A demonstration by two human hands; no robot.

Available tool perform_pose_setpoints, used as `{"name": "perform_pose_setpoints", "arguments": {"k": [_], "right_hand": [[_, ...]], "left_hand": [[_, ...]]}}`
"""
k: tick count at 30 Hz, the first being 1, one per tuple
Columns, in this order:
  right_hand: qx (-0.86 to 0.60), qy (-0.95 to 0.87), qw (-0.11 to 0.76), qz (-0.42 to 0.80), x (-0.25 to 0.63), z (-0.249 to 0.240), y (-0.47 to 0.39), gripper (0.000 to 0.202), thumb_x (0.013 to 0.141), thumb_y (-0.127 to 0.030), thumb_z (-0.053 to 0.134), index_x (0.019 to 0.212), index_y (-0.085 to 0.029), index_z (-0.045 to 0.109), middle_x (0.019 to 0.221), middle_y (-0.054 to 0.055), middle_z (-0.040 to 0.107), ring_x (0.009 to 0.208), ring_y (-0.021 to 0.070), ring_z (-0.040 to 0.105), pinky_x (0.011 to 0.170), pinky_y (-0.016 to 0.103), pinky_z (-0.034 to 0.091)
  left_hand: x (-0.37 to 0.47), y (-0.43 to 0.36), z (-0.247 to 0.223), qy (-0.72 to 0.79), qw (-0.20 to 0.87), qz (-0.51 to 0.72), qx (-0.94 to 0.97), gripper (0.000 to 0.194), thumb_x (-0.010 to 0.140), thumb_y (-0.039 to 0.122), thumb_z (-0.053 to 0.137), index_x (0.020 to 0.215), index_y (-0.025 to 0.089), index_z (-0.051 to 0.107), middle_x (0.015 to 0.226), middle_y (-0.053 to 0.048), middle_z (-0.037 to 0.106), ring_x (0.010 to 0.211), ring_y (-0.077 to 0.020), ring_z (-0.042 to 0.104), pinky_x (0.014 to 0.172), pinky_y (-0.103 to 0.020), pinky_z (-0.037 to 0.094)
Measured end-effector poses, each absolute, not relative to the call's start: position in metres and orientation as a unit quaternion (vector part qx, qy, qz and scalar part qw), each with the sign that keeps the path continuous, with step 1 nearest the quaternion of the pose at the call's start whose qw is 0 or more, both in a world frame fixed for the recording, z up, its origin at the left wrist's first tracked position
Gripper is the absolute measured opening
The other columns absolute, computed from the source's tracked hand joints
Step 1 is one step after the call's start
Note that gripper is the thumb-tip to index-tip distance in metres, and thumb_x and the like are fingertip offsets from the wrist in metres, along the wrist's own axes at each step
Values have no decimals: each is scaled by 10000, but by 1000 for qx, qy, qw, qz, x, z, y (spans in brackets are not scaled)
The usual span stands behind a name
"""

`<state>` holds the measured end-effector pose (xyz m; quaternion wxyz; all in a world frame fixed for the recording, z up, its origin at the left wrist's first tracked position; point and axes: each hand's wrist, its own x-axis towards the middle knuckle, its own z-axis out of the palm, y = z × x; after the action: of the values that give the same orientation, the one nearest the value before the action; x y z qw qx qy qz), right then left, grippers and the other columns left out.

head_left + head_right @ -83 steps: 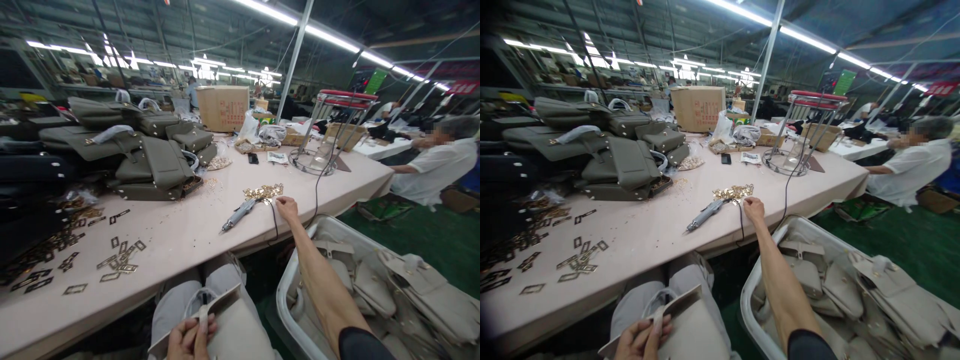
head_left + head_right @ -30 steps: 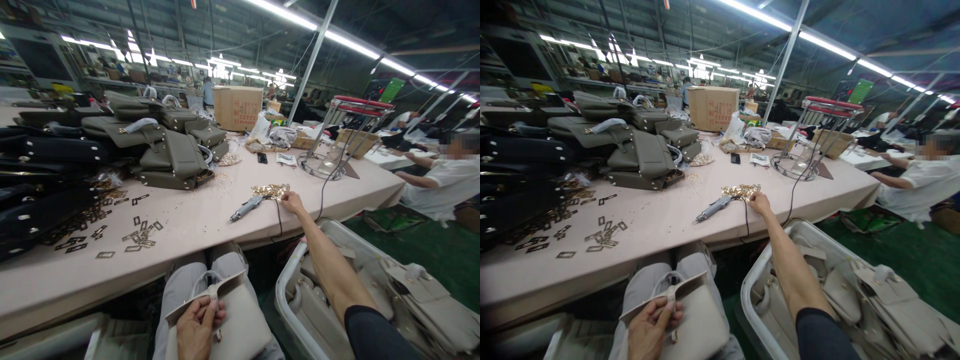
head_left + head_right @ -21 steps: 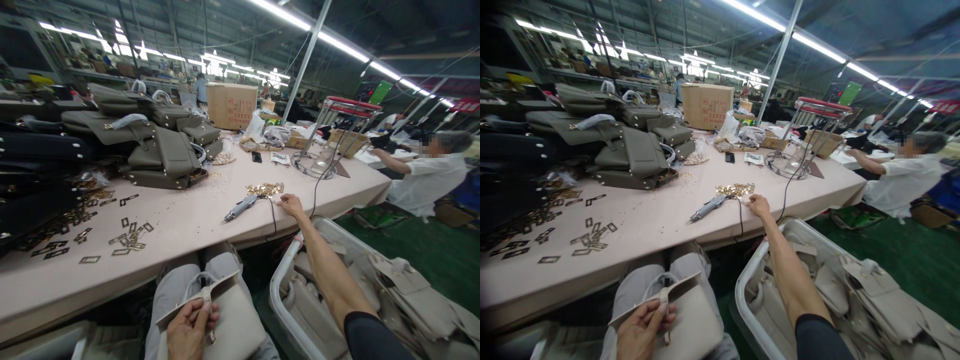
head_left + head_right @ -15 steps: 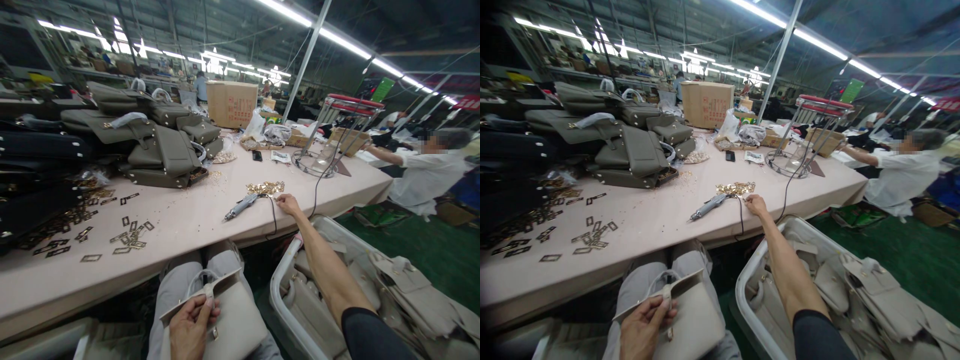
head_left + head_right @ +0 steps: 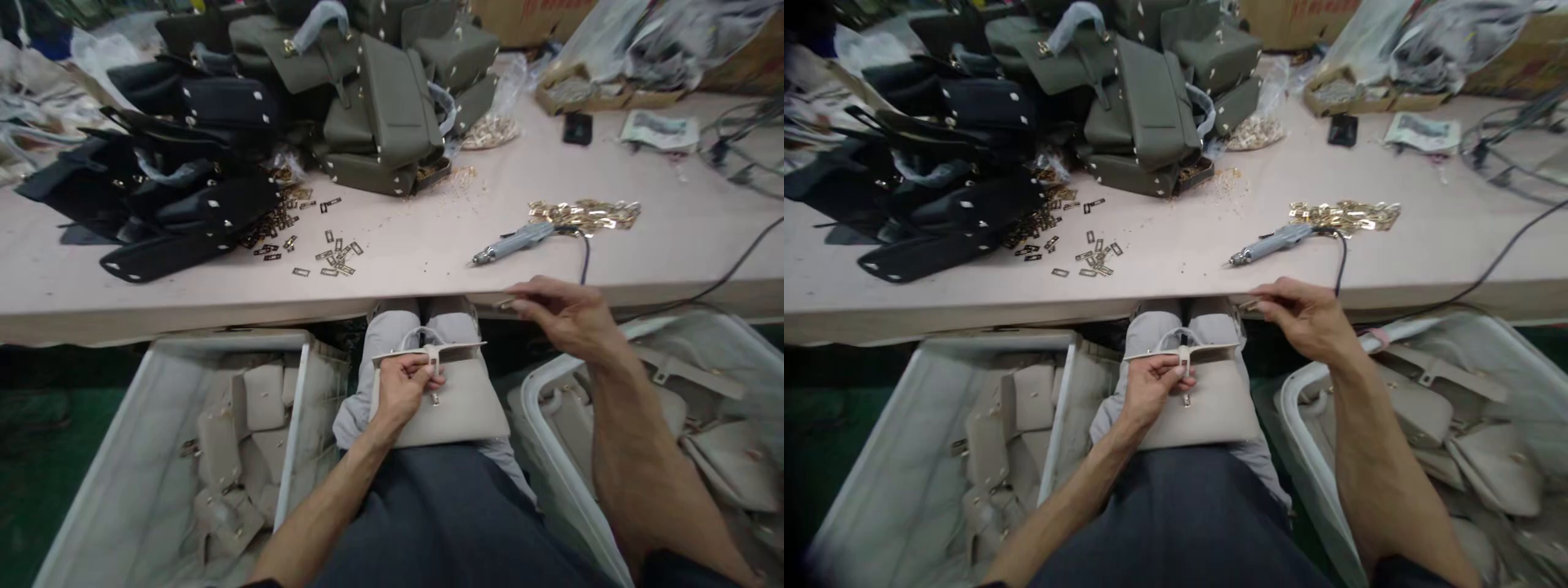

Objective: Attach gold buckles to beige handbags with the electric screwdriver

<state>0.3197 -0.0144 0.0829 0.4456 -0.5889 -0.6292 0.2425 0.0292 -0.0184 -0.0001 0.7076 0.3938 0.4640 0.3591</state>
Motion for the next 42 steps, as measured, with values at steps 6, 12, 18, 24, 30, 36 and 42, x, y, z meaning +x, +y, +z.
{"name": "perform_pose_setpoints", "arguments": {"k": [6, 12, 18, 24, 30, 36, 42], "right_hand": [[-517, -651, 376, 409, 238, 52, -18, 147, 882, -332, 756, 906, -190, 785, 846, 57, 731, 787, 187, 650, 710, 304, 501], [-518, -646, 359, 432, 217, 32, -13, 112, 873, -248, 716, 922, -205, 807, 811, 46, 722, 722, 175, 640, 647, 293, 476], [-541, -641, 375, 395, 209, 27, -17, 82, 875, -233, 720, 885, -206, 797, 792, 31, 711, 703, 165, 630, 629, 286, 466], [-548, -622, 411, 379, 204, 26, -21, 81, 889, -250, 723, 862, -205, 785, 757, 25, 688, 653, 156, 616, 593, 292, 453], [-564, -607, 444, 341, 195, 22, -23, 76, 883, -226, 710, 843, -206, 770, 761, 27, 684, 680, 162, 620, 620, 296, 462], [-596, -556, 464, 346, 189, 13, -28, 102, 890, -280, 716, 859, -203, 775, 768, 30, 686, 655, 155, 612, 585, 284, 460], [-596, -565, 461, 336, 191, 8, -31, 99, 895, -284, 716, 867, -211, 777, 806, 36, 697, 693, 161, 616, 621, 290, 472]], "left_hand": [[25, -18, -5, 442, 736, 348, 378, 428, 725, 346, 856, 1013, 38, 780, 861, -174, 803, 702, -238, 787, 636, -287, 645], [23, -16, -3, 437, 742, 342, 377, 377, 748, 324, 840, 1013, 60, 797, 846, -154, 809, 734, -262, 799, 659, -303, 664], [20, -14, -1, 422, 751, 345, 374, 359, 755, 272, 816, 1043, 58, 802, 884, -162, 814, 735, -255, 800, 680, -310, 673], [21, -12, -3, 411, 764, 341, 362, 359, 742, 250, 813, 1044, 57, 807, 897, -175, 813, 749, -269, 803, 680, -312, 673], [23, -11, -4, 409, 774, 346, 338, 364, 732, 246, 811, 1039, 49, 807, 897, -179, 811, 756, -275, 804, 680, -303, 669], [23, -12, -3, 405, 779, 348, 328, 370, 712, 237, 822, 1038, 62, 815, 906, -167, 812, 725, -251, 798, 661, -281, 661], [26, -12, 5, 416, 780, 345, 315, 368, 683, 274, 849, 973, 50, 819, 893, -182, 809, 732, -269, 797, 680, -312, 666]]}}
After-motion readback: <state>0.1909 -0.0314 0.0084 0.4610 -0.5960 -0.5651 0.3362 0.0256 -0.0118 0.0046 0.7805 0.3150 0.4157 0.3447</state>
